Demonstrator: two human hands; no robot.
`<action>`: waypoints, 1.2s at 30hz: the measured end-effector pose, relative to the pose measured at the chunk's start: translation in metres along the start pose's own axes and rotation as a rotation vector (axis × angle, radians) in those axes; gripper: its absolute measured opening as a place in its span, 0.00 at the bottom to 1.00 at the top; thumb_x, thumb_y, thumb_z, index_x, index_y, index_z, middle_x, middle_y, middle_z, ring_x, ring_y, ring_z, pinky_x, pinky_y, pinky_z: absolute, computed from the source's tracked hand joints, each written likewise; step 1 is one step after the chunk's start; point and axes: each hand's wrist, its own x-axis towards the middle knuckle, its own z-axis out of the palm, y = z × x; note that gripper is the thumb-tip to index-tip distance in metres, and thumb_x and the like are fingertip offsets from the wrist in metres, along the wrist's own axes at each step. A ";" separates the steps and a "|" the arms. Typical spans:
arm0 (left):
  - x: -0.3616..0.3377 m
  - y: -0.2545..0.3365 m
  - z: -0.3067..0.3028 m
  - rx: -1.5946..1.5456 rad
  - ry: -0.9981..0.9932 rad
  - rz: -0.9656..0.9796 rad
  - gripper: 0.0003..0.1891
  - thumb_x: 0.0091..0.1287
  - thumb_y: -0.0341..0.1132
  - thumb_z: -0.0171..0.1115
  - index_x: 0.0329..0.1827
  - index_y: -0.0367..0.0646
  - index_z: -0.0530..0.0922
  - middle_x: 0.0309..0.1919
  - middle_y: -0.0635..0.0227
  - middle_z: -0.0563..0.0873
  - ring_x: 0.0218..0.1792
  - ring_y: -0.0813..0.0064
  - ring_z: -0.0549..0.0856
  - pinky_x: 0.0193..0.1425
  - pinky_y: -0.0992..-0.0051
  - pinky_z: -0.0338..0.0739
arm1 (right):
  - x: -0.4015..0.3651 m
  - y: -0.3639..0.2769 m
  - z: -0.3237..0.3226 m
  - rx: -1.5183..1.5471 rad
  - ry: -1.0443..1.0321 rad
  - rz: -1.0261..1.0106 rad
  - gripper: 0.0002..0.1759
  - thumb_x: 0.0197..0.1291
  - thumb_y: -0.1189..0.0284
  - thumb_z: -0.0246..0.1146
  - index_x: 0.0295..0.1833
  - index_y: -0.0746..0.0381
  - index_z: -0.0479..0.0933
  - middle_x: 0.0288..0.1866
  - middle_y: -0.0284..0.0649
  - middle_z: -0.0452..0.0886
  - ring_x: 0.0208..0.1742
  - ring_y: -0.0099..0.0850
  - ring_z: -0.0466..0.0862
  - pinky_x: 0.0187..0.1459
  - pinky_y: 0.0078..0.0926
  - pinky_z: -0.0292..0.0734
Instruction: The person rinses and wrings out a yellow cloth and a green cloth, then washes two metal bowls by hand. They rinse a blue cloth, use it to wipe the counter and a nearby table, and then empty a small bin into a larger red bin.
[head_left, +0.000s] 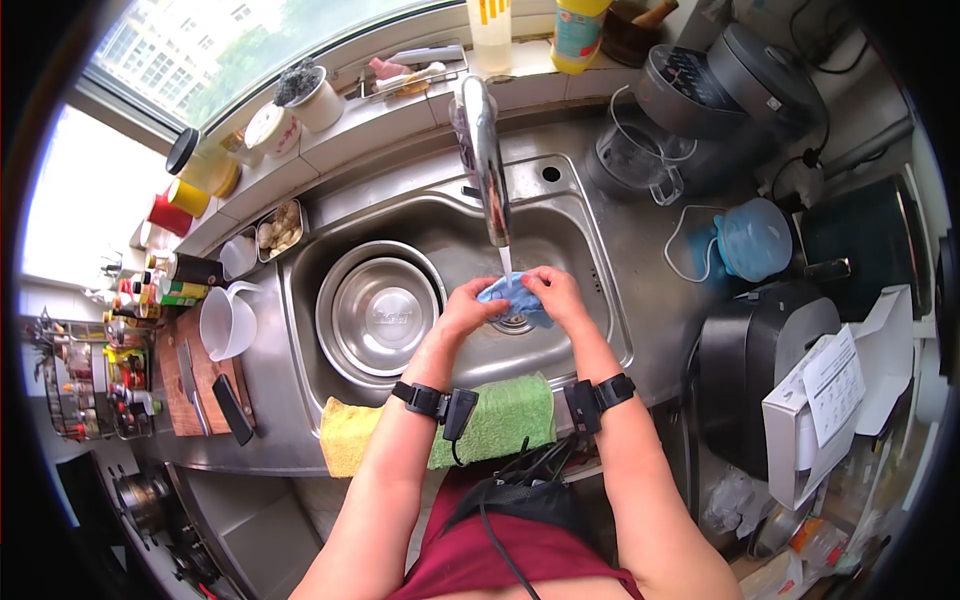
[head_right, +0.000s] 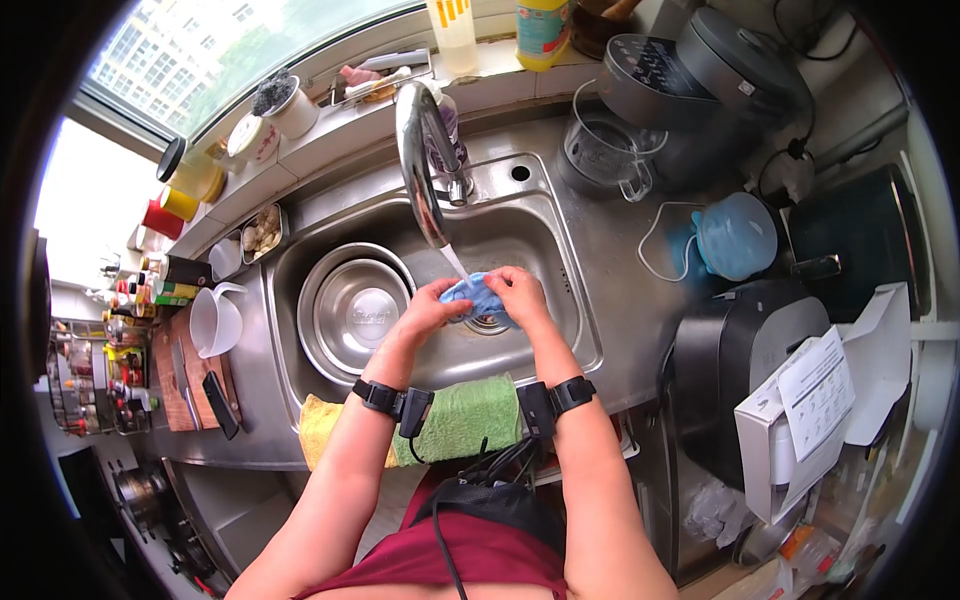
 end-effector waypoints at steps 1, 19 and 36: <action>0.005 -0.003 -0.003 0.128 -0.008 0.042 0.22 0.53 0.36 0.71 0.51 0.39 0.78 0.38 0.66 0.84 0.37 0.78 0.82 0.42 0.77 0.75 | 0.001 0.004 -0.001 -0.038 0.044 -0.102 0.15 0.57 0.62 0.63 0.41 0.63 0.81 0.42 0.43 0.82 0.41 0.33 0.82 0.43 0.27 0.74; -0.007 0.015 0.008 -0.244 -0.094 -0.006 0.17 0.67 0.44 0.57 0.51 0.43 0.71 0.37 0.72 0.79 0.33 0.81 0.78 0.36 0.78 0.76 | -0.022 -0.025 0.003 0.295 -0.223 -0.199 0.15 0.51 0.76 0.65 0.45 0.62 0.73 0.36 0.37 0.80 0.38 0.24 0.79 0.42 0.24 0.75; -0.003 0.011 0.000 -0.503 -0.164 0.096 0.09 0.67 0.38 0.57 0.39 0.41 0.73 0.37 0.71 0.80 0.40 0.78 0.81 0.49 0.74 0.78 | -0.024 -0.041 -0.004 0.013 -0.085 -0.509 0.22 0.54 0.73 0.60 0.56 0.61 0.71 0.44 0.42 0.78 0.44 0.25 0.78 0.45 0.23 0.74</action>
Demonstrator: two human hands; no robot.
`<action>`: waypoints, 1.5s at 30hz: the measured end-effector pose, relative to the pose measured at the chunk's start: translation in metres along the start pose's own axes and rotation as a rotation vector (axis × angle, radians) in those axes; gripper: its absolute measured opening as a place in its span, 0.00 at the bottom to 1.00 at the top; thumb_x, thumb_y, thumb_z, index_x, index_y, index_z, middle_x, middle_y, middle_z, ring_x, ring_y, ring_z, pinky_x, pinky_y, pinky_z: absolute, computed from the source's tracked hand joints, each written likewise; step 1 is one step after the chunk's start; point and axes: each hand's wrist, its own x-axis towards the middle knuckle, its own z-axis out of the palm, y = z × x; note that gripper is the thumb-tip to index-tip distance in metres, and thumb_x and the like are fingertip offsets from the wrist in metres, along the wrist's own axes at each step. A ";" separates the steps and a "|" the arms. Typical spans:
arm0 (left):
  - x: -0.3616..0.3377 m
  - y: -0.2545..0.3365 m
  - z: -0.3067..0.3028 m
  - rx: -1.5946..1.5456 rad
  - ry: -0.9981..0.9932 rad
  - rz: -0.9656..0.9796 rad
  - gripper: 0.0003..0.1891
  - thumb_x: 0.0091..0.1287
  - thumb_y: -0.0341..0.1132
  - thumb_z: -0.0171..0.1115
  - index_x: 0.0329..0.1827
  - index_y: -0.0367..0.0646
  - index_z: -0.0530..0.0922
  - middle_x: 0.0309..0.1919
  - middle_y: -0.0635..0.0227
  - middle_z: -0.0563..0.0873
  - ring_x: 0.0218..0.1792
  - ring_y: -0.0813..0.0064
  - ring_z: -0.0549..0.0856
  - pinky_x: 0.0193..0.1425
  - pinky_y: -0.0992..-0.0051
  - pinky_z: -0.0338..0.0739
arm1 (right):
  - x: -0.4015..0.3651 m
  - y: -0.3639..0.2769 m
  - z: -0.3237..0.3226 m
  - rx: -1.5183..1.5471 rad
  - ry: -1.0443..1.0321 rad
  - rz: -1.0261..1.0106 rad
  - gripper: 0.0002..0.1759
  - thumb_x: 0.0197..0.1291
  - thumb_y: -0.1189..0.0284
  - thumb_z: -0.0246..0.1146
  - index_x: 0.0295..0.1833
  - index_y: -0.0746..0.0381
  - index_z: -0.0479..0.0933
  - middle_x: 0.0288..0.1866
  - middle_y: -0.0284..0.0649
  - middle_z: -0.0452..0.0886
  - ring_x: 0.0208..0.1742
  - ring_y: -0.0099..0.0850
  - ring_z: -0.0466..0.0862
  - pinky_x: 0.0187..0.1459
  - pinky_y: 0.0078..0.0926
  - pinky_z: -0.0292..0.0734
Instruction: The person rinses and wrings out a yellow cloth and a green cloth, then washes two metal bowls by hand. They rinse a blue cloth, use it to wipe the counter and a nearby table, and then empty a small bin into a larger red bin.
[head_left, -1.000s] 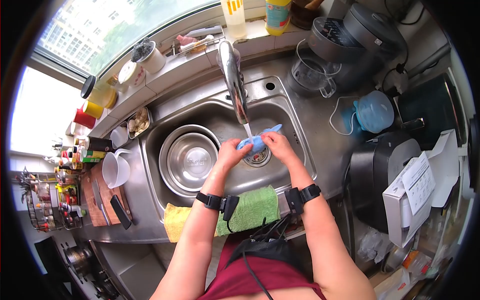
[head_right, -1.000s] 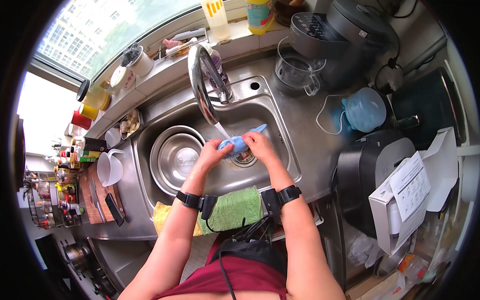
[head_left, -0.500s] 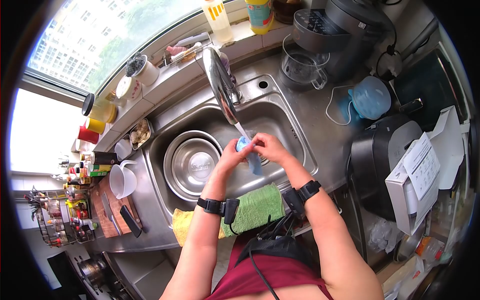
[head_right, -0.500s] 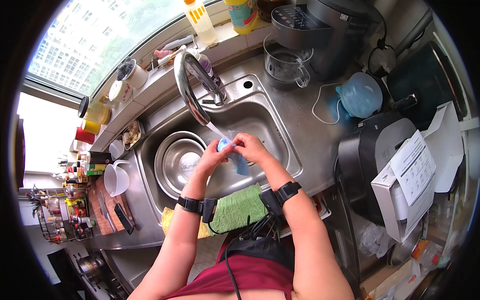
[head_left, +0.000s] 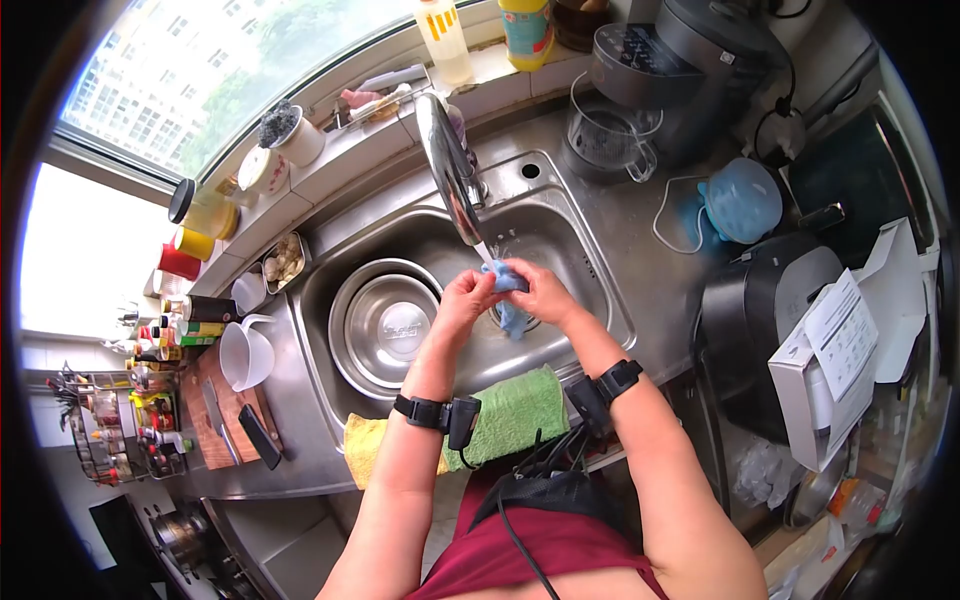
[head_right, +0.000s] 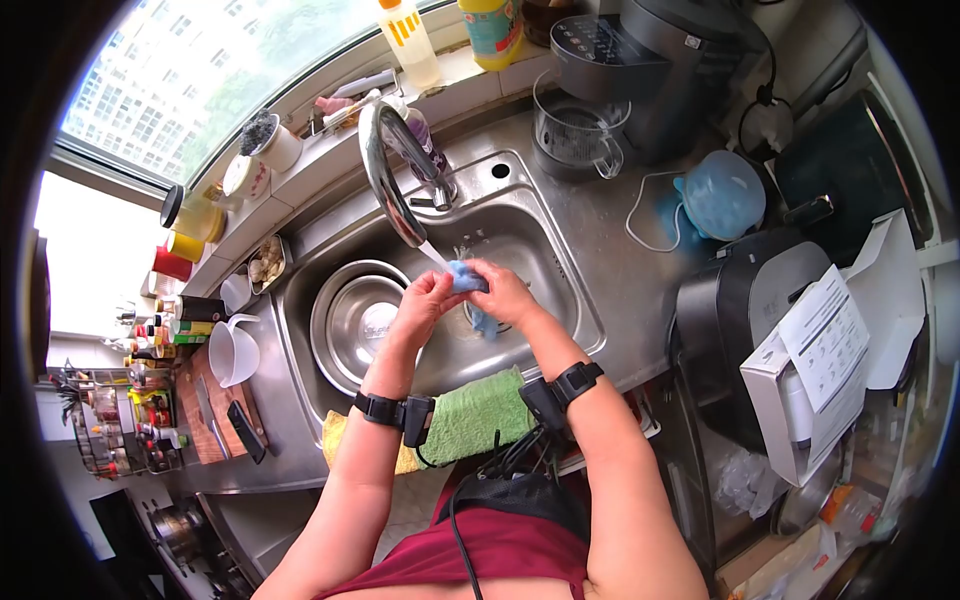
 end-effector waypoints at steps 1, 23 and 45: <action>-0.001 0.001 0.000 0.015 0.000 -0.022 0.08 0.67 0.37 0.58 0.39 0.42 0.73 0.37 0.70 0.80 0.40 0.78 0.80 0.48 0.74 0.78 | 0.001 0.006 0.001 0.083 -0.056 0.082 0.21 0.55 0.73 0.59 0.56 0.62 0.71 0.44 0.41 0.79 0.44 0.24 0.77 0.44 0.23 0.74; -0.012 0.016 0.000 1.006 0.195 0.295 0.14 0.56 0.31 0.64 0.41 0.40 0.69 0.34 0.57 0.78 0.36 0.62 0.79 0.42 0.68 0.72 | 0.020 -0.026 -0.016 0.030 0.069 0.115 0.11 0.53 0.68 0.66 0.35 0.62 0.71 0.28 0.38 0.74 0.29 0.29 0.75 0.35 0.27 0.71; -0.014 -0.018 0.010 0.113 0.008 0.104 0.26 0.56 0.21 0.46 0.63 0.35 0.65 0.54 0.60 0.76 0.56 0.69 0.75 0.65 0.71 0.63 | 0.004 -0.004 0.027 0.542 0.079 0.696 0.16 0.55 0.74 0.58 0.51 0.58 0.71 0.38 0.34 0.75 0.37 0.25 0.75 0.37 0.24 0.73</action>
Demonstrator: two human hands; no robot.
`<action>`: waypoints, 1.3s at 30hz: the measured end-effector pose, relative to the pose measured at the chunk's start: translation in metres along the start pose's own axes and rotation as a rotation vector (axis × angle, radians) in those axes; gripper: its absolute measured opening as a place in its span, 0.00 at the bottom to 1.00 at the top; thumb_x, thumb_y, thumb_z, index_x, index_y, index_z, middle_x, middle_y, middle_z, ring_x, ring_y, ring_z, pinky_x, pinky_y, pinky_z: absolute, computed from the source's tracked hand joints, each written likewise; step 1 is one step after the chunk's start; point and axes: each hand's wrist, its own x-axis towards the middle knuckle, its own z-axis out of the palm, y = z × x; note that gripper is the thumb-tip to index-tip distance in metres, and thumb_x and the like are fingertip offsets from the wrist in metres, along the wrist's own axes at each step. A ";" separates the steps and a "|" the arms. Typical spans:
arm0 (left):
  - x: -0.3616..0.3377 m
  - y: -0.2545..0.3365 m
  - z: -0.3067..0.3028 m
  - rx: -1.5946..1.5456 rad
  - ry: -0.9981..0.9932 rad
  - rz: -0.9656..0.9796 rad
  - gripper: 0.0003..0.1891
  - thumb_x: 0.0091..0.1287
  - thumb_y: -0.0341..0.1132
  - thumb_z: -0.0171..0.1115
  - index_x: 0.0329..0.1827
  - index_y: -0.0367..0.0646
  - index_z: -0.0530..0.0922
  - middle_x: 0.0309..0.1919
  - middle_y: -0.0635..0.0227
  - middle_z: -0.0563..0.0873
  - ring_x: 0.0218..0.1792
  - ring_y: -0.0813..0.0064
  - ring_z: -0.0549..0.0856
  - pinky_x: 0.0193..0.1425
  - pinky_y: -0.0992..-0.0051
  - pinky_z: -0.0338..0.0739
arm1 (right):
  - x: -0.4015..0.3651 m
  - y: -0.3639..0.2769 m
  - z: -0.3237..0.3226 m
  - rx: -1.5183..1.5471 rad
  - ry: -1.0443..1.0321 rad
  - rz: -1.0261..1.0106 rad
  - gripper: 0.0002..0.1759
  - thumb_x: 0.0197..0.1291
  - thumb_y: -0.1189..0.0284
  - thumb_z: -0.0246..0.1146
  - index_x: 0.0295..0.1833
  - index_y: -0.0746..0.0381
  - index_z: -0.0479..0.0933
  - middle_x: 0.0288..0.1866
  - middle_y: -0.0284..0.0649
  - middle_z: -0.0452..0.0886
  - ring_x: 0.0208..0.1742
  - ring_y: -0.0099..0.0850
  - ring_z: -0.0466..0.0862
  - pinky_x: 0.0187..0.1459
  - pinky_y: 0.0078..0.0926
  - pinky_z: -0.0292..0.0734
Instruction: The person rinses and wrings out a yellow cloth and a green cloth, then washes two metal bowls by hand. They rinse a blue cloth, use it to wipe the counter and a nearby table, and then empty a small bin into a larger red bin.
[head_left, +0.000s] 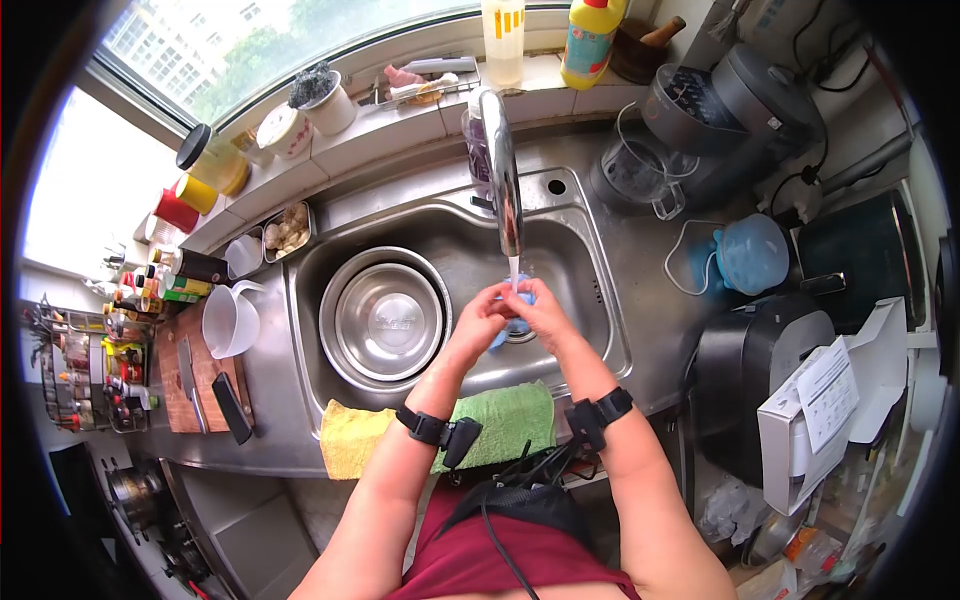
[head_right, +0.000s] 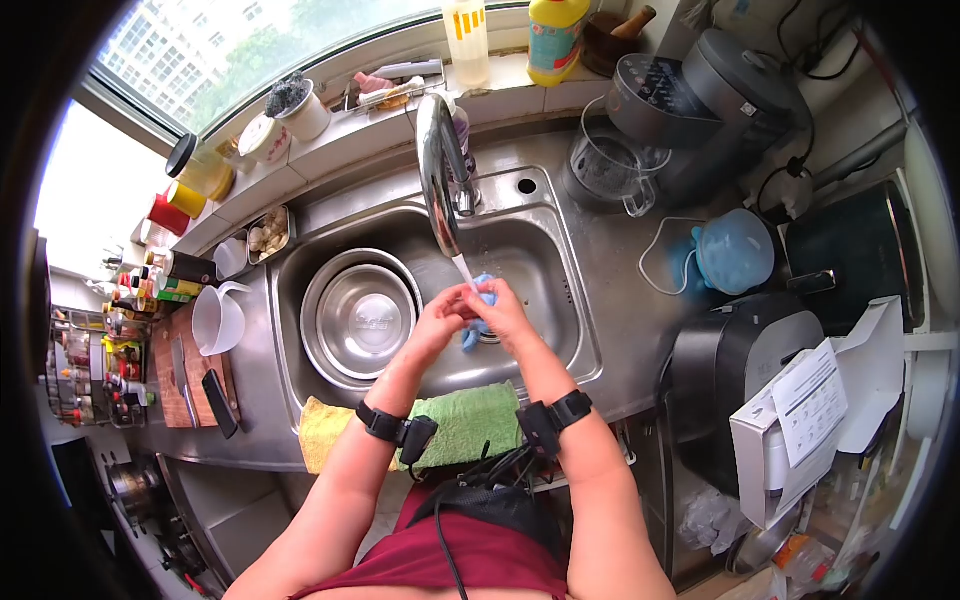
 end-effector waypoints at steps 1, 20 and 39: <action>0.000 0.002 -0.002 -0.009 0.157 -0.081 0.25 0.58 0.24 0.48 0.62 0.36 0.65 0.53 0.61 0.77 0.55 0.69 0.76 0.64 0.71 0.64 | 0.012 0.024 -0.002 -0.102 0.043 -0.086 0.15 0.54 0.76 0.57 0.49 0.58 0.71 0.38 0.34 0.75 0.37 0.24 0.75 0.37 0.24 0.73; 0.061 -0.091 -0.009 -0.595 0.402 -0.192 0.26 0.70 0.57 0.43 0.38 0.38 0.75 0.29 0.65 0.81 0.26 0.71 0.80 0.32 0.69 0.77 | 0.016 0.045 0.011 -0.609 0.374 -0.216 0.26 0.59 0.47 0.54 0.40 0.62 0.74 0.34 0.57 0.80 0.39 0.54 0.80 0.41 0.48 0.72; 0.039 -0.056 -0.026 -1.088 -0.084 -0.533 0.32 0.67 0.59 0.45 0.57 0.36 0.69 0.52 0.53 0.77 0.55 0.57 0.77 0.60 0.54 0.71 | -0.020 -0.017 -0.004 -0.557 -0.347 -0.329 0.13 0.49 0.77 0.65 0.42 0.59 0.73 0.39 0.37 0.76 0.43 0.27 0.78 0.43 0.28 0.73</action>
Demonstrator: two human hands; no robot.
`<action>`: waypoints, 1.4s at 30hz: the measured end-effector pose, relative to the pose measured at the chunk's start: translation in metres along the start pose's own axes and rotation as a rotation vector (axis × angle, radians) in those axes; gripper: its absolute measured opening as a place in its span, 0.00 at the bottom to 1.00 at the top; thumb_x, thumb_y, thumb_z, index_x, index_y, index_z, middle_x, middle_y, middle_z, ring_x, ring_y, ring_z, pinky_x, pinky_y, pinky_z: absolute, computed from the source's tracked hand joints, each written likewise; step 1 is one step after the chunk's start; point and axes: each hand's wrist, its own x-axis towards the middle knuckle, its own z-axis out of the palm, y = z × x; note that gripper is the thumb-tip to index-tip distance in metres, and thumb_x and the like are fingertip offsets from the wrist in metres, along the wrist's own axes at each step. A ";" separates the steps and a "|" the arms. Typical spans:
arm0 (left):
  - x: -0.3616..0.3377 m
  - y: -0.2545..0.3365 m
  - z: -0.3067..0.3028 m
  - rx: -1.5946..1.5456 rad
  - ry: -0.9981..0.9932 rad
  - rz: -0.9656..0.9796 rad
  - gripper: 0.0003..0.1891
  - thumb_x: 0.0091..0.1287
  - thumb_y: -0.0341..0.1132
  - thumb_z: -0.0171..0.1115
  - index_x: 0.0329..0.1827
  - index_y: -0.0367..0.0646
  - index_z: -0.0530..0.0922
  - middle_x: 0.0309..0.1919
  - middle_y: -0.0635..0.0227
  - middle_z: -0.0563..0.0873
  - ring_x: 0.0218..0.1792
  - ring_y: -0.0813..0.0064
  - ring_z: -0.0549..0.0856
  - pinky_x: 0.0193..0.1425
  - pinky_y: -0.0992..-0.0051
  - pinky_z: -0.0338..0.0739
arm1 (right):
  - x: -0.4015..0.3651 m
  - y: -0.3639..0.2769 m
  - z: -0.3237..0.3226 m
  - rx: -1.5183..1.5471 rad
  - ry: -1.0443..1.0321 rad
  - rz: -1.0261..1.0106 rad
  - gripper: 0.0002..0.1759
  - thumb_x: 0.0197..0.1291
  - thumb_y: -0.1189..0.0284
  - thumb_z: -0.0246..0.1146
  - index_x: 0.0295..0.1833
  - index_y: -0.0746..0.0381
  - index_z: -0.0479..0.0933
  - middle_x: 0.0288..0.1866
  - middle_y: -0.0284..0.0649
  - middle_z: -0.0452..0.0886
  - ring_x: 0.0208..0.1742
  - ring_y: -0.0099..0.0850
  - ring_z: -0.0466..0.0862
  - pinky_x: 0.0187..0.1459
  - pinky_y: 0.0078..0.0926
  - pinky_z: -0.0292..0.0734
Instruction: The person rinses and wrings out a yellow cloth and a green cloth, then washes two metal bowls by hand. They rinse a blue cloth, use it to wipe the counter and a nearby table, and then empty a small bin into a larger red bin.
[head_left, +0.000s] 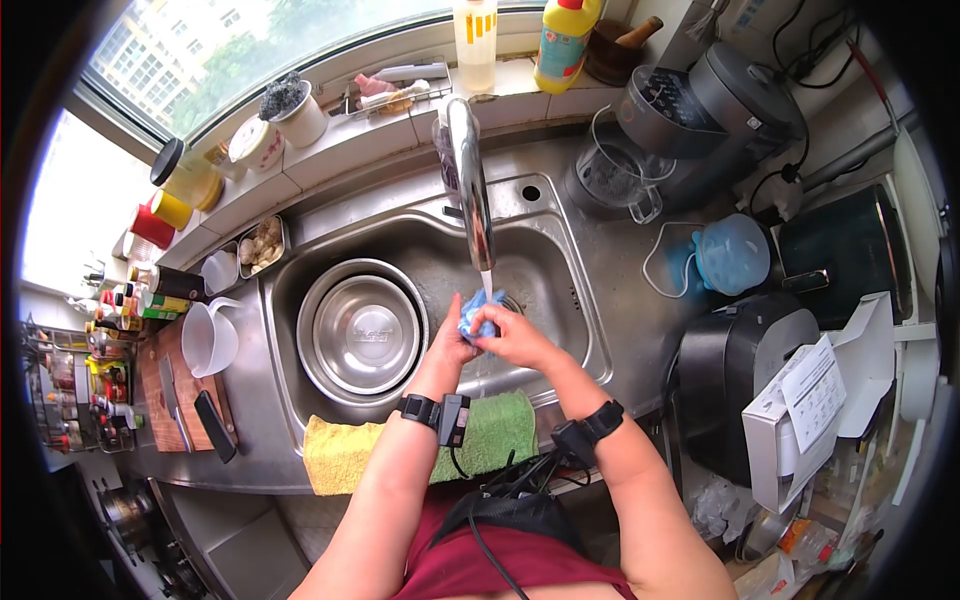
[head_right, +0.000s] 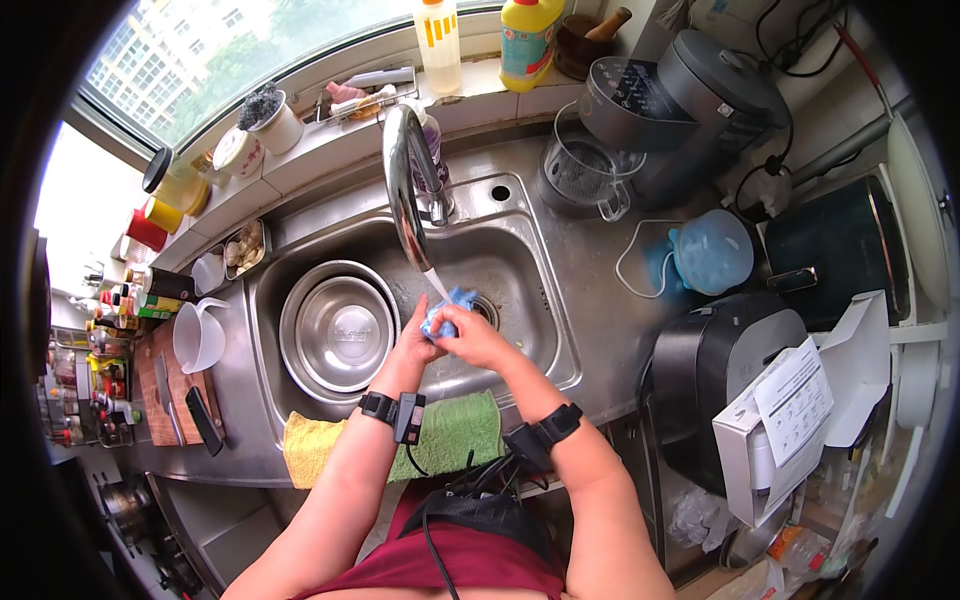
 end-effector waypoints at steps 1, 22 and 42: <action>0.005 0.001 -0.006 0.047 0.042 0.028 0.28 0.67 0.55 0.48 0.54 0.37 0.71 0.50 0.54 0.78 0.53 0.58 0.78 0.59 0.55 0.73 | -0.001 0.002 -0.003 0.118 -0.023 0.027 0.14 0.49 0.77 0.65 0.42 0.59 0.73 0.40 0.35 0.75 0.43 0.25 0.77 0.43 0.27 0.73; -0.024 -0.031 0.039 1.143 0.238 0.047 0.20 0.53 0.38 0.71 0.47 0.47 0.75 0.36 0.72 0.81 0.37 0.76 0.81 0.35 0.72 0.76 | 0.055 0.070 -0.008 0.515 0.195 0.325 0.15 0.56 0.67 0.64 0.45 0.61 0.72 0.38 0.39 0.78 0.39 0.29 0.80 0.41 0.30 0.78; -0.007 -0.018 0.043 0.109 0.235 0.066 0.15 0.60 0.28 0.63 0.48 0.43 0.70 0.36 0.63 0.78 0.33 0.69 0.79 0.24 0.82 0.72 | 0.152 0.006 -0.057 -0.347 0.264 -0.221 0.31 0.57 0.63 0.61 0.64 0.63 0.62 0.57 0.46 0.74 0.55 0.40 0.77 0.55 0.32 0.71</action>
